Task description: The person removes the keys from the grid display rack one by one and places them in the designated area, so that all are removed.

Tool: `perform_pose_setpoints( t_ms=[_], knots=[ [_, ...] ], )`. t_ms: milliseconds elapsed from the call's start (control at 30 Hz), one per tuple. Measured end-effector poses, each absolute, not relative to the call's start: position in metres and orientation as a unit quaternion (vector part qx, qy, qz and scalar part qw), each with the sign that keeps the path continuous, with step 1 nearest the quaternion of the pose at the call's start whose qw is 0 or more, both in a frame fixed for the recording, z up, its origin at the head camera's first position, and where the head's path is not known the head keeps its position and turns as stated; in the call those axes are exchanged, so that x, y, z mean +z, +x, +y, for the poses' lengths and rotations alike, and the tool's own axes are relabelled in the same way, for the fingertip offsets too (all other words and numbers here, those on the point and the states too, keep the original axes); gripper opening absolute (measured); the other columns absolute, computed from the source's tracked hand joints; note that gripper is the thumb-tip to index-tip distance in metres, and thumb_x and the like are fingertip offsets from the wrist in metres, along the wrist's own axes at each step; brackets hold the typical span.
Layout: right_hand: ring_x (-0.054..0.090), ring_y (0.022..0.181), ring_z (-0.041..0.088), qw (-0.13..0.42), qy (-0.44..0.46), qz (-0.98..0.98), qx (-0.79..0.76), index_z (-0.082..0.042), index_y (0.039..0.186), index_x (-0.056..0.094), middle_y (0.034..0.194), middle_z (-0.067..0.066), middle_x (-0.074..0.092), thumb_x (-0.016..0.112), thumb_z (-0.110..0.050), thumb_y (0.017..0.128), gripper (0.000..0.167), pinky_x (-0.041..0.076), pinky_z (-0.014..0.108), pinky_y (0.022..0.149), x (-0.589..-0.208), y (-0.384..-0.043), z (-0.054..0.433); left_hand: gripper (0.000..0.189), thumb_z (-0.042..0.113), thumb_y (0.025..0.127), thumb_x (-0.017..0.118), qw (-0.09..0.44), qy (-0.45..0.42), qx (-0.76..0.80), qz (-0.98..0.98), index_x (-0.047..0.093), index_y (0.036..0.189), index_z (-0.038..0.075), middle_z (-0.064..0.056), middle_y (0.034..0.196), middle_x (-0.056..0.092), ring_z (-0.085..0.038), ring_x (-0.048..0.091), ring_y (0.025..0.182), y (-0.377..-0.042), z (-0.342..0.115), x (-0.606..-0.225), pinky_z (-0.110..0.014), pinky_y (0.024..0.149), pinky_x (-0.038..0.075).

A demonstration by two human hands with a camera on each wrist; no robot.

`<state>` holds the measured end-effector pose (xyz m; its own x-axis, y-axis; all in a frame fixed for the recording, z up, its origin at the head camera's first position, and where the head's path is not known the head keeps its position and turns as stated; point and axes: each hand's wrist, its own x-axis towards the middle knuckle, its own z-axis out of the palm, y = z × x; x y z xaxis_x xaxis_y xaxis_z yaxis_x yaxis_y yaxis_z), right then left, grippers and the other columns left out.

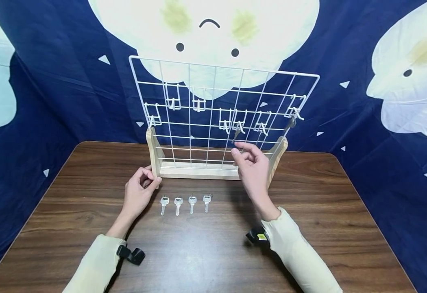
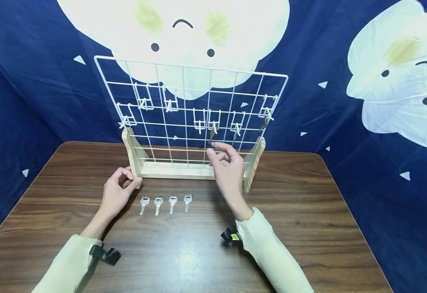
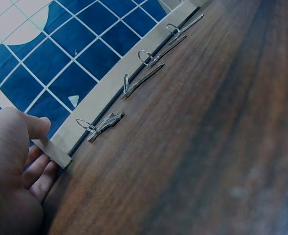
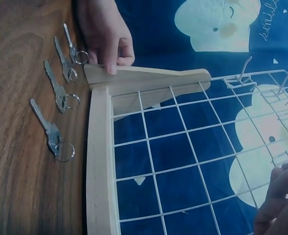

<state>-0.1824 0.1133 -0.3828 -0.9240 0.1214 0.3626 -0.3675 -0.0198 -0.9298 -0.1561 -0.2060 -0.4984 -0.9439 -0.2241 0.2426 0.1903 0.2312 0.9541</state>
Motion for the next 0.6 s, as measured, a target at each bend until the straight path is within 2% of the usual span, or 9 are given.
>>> perform_pose_setpoints(
  t_ms=[100,300,600],
  knots=[
    [0.044,0.042,0.002,0.165,0.082,-0.675,0.715,0.008,0.126,0.074,0.065,0.001,0.064,0.076,-0.002,0.102,0.026,0.034,0.014,0.040,-0.383,-0.184,0.114,0.024,-0.006,0.099,0.078,0.167,0.010,-0.620,-0.767,0.054,0.098,-0.007,-0.030,0.151,0.063,0.006,0.064,0.115,-0.157,-0.206,-0.499,-0.010,0.099,0.057],
    [0.046,0.042,0.004,0.149,0.080,-0.675,0.718,0.005,0.132,0.073,0.066,0.000,0.066,0.075,-0.003,0.104,0.030,0.036,0.015,0.039,-0.382,-0.191,0.113,0.024,-0.008,0.099,0.078,0.168,0.010,-0.616,-0.770,0.054,0.099,-0.008,-0.031,0.151,0.063,0.008,0.064,0.114,-0.157,-0.207,-0.501,-0.011,0.100,0.057],
    [0.046,0.042,0.004,0.120,0.089,-0.642,0.752,0.013,0.137,0.065,0.065,-0.003,0.066,0.069,0.001,0.106,0.033,0.036,0.014,0.039,-0.376,-0.198,0.108,0.024,-0.006,0.099,0.079,0.167,0.011,-0.614,-0.772,0.054,0.099,-0.007,-0.030,0.151,0.063,0.009,0.064,0.113,-0.157,-0.207,-0.502,-0.011,0.100,0.057]
  ],
)
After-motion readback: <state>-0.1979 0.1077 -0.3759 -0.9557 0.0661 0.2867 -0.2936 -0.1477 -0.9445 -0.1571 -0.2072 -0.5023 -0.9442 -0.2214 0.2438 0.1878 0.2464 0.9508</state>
